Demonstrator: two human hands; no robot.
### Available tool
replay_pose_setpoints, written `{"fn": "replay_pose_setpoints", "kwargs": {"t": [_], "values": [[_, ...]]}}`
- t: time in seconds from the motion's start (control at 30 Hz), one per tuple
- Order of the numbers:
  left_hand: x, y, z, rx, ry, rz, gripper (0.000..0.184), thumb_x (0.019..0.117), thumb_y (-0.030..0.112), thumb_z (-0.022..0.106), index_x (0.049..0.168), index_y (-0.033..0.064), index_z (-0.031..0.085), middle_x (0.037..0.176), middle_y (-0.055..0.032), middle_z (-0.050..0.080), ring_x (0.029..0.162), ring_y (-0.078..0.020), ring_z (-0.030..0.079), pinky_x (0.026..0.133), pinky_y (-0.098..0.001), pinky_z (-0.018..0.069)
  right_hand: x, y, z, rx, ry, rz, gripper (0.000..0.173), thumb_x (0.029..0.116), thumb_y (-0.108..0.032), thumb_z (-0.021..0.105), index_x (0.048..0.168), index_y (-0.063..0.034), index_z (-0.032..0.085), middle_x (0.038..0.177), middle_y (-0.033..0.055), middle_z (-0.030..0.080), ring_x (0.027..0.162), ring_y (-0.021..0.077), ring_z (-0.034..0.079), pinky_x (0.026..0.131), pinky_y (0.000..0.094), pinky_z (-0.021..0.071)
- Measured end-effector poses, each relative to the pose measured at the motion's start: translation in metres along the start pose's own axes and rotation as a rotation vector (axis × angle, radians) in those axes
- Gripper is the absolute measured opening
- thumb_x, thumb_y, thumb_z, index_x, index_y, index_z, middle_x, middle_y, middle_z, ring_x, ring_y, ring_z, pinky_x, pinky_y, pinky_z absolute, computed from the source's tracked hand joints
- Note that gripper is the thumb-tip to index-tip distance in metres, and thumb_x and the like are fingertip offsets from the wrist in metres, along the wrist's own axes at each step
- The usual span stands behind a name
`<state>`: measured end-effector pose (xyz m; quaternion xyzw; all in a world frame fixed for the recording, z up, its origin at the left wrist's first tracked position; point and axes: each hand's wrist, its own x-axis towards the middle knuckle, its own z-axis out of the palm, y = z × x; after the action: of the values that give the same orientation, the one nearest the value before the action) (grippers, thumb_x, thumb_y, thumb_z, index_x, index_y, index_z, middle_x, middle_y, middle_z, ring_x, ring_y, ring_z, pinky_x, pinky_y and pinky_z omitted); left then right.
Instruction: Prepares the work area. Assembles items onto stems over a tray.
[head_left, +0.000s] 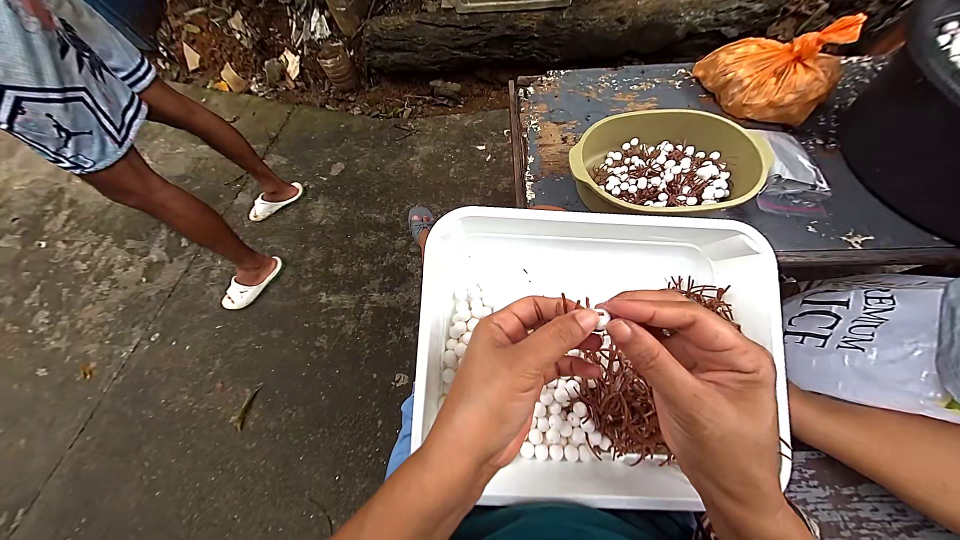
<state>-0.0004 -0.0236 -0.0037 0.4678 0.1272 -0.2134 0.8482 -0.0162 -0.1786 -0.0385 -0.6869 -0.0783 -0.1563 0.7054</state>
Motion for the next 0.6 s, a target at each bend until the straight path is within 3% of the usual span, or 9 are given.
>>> {"fn": "replay_pose_setpoints", "kwargs": {"t": [0.27,0.6], "values": [[0.0012,-0.0039,-0.0012,0.046,0.033,0.066,0.008,0.0968,0.000,0.062,0.092,0.0018,0.069,0.081,-0.0073,0.069,0.070,-0.0107,0.068,0.072,-0.0244,0.0597,0.0058,-0.0039,-0.0063,-0.371,-0.055,-0.231,0.010,0.0928,-0.012,0.070,0.099,-0.0100,0.077,0.099,-0.0046,0.072,0.095,0.0037,0.067,0.080,0.0157,0.0564],[0.0015,-0.0064,-0.0015,0.083,0.065,0.056,0.007,0.0974,0.001,0.063,0.093,0.0005,0.069,0.082,-0.0085,0.068,0.071,-0.0121,0.068,0.073,-0.0258,0.0597,0.0033,-0.0034,-0.0072,-0.487,-0.077,-0.291,0.010,0.0927,-0.012,0.069,0.097,-0.0068,0.077,0.095,-0.0020,0.073,0.091,0.0023,0.067,0.079,0.0145,0.0554]]}}
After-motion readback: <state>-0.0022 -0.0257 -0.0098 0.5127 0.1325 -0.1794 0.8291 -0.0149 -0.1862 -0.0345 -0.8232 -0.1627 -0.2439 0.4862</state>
